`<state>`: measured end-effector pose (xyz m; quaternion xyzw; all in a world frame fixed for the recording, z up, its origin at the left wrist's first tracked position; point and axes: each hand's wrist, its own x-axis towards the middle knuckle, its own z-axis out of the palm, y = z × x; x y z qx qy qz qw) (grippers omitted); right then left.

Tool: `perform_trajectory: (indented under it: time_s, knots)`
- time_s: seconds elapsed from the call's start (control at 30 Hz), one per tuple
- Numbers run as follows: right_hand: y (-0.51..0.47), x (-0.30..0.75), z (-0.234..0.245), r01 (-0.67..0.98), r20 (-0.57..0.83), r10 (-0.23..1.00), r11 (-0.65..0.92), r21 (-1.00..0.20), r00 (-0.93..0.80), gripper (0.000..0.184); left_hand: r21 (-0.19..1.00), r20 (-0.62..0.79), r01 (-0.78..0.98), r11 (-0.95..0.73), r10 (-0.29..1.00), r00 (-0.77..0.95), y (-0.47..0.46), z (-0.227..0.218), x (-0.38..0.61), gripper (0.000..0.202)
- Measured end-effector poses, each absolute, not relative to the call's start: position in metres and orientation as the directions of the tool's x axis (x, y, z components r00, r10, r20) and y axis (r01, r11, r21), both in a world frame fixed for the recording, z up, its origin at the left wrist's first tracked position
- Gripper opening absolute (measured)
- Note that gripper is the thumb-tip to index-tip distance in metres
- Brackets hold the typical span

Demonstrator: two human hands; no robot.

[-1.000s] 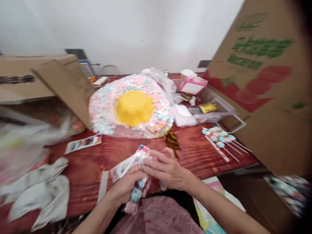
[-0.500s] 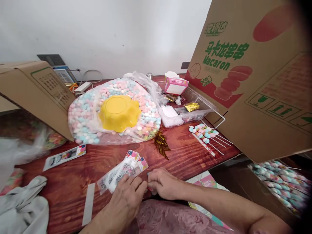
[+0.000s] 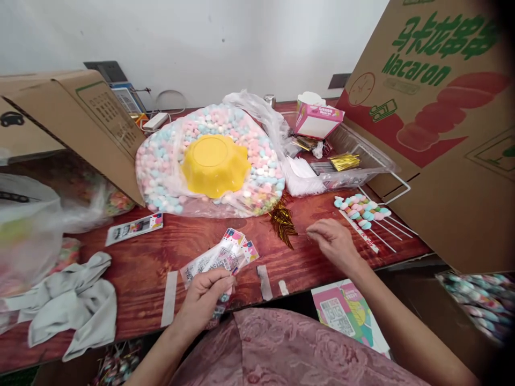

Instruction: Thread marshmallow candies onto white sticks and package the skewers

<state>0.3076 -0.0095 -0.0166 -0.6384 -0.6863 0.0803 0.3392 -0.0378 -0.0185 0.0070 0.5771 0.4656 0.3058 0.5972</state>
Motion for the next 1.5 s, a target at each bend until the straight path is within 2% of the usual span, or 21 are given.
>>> perform_trajectory:
  time_s: [0.07,0.13,0.27,0.4,0.67,0.83,0.9,0.97,1.03,1.1,1.23,1.33,1.5]
  knots:
    - [-0.019,0.297,-0.023,0.848,0.318,0.948,0.155,-0.507,0.017,0.017,0.931,-0.355,0.046,0.361,0.872,0.336,-0.019,0.004,-0.036,0.034]
    - [-0.026,0.281,-0.028,0.883,0.278,0.960,0.096,-0.459,0.040,0.017,0.889,-0.427,-0.017,0.458,0.841,0.331,-0.021,0.001,-0.032,0.034]
    - [-0.025,0.260,-0.037,0.938,0.245,0.966,0.011,-0.346,0.079,0.014,0.912,-0.381,0.016,0.409,0.835,0.397,-0.023,0.000,-0.023,0.035]
    - [-0.018,0.263,-0.037,0.939,0.285,0.954,0.008,-0.345,0.097,0.017,0.945,-0.319,0.081,0.316,0.846,0.427,-0.024,0.003,-0.024,0.036]
    - [-0.020,0.281,-0.025,0.889,0.438,0.879,0.039,-0.457,0.187,0.017,0.946,-0.320,0.069,0.316,0.881,0.348,-0.026,-0.006,-0.032,0.034]
    - [-0.033,0.273,-0.021,0.818,0.446,0.876,0.114,-0.563,0.185,0.014,0.918,-0.364,-0.023,0.396,0.864,0.349,-0.025,0.000,-0.029,0.032]
    - [-0.039,0.261,-0.013,0.742,0.425,0.899,0.218,-0.634,0.100,0.012,0.884,-0.394,-0.077,0.461,0.823,0.410,-0.021,0.008,-0.026,0.029]
    - [-0.042,0.246,-0.005,0.637,0.401,0.914,0.344,-0.690,-0.060,0.011,0.857,-0.387,-0.118,0.502,0.778,0.495,-0.015,0.016,-0.022,0.027]
    - [-0.042,0.233,0.001,0.560,0.382,0.898,0.437,-0.704,-0.221,0.011,0.839,-0.357,-0.162,0.520,0.750,0.556,-0.006,0.022,-0.015,0.026]
    - [-0.038,0.225,0.002,0.539,0.373,0.884,0.467,-0.701,-0.281,0.011,0.816,-0.347,-0.203,0.542,0.739,0.578,0.005,0.022,-0.005,0.027]
    - [-0.028,0.226,-0.005,0.617,0.345,0.918,0.389,-0.683,-0.197,0.012,0.790,-0.368,-0.232,0.567,0.742,0.561,0.026,0.012,0.023,0.030]
    - [-0.025,0.235,-0.010,0.658,0.333,0.934,0.333,-0.675,-0.131,0.013,0.836,-0.332,-0.221,0.502,0.783,0.526,0.038,0.006,0.045,0.026]
    - [-0.025,0.254,-0.026,0.573,0.279,0.952,0.160,-0.804,0.125,0.017,0.893,-0.322,-0.149,0.426,0.833,0.450,0.051,-0.001,0.071,0.017]
